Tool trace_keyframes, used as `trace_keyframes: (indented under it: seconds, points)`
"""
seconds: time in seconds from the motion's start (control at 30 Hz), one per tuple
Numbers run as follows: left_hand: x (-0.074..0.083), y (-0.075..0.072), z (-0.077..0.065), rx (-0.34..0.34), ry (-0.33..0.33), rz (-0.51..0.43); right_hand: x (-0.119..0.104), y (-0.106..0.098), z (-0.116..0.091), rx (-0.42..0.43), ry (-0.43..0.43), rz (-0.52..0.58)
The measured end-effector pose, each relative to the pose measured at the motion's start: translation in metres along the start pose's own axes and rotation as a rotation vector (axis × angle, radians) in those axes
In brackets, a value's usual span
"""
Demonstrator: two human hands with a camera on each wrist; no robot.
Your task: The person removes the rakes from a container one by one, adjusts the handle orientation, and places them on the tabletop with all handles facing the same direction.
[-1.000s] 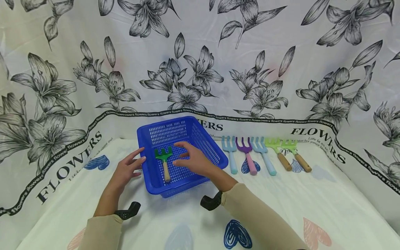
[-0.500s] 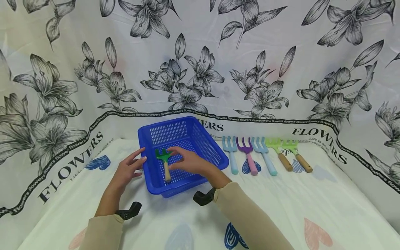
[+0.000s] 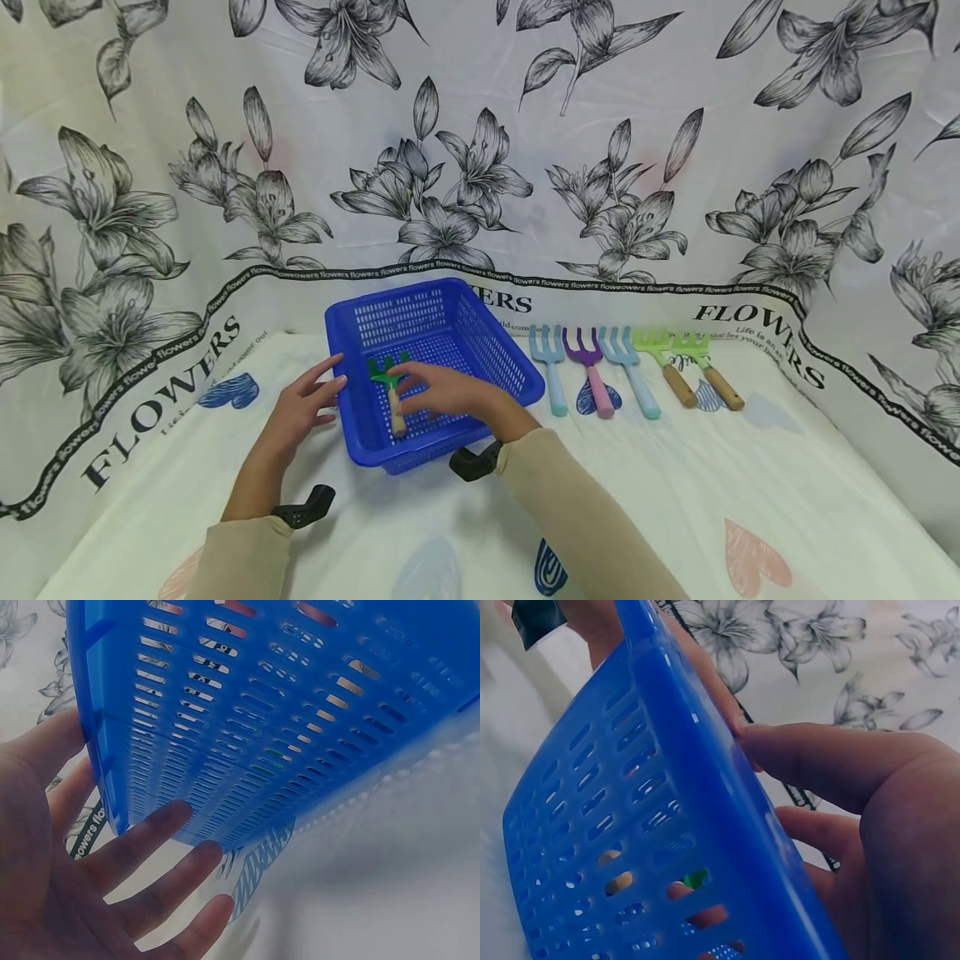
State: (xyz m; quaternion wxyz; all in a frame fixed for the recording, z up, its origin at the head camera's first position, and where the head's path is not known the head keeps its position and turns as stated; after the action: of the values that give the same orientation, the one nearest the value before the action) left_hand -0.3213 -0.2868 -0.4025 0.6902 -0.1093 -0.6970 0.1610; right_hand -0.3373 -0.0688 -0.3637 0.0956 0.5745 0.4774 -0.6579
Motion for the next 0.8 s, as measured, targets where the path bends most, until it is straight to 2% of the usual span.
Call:
trace_keyframes:
  seconds: [0.33, 0.5, 0.8]
  points:
    - [0.003, 0.001, -0.001, 0.003, -0.014, -0.003, -0.001, 0.003, 0.004, -0.024, 0.023, -0.009]
    - [0.002, 0.001, -0.001, 0.003, -0.014, -0.001, -0.001, 0.006, 0.009, -0.033, 0.04, -0.056]
    - [0.001, 0.001, -0.002, 0.003, -0.01, 0.002, 0.007, 0.018, 0.015, -0.203, 0.086, -0.227]
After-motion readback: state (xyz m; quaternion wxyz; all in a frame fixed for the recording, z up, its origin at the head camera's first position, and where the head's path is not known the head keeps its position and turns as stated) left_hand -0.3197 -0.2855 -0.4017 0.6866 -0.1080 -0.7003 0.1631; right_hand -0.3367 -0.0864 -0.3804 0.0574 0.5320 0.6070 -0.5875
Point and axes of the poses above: each hand's wrist, its own z-axis towards the middle knuckle, its own y-axis out of the palm, x = y × z, the point moved 6 cm from there along z, towards the middle knuckle, and after that the axes turned 1 degree about -z, right-handed, at the moved point
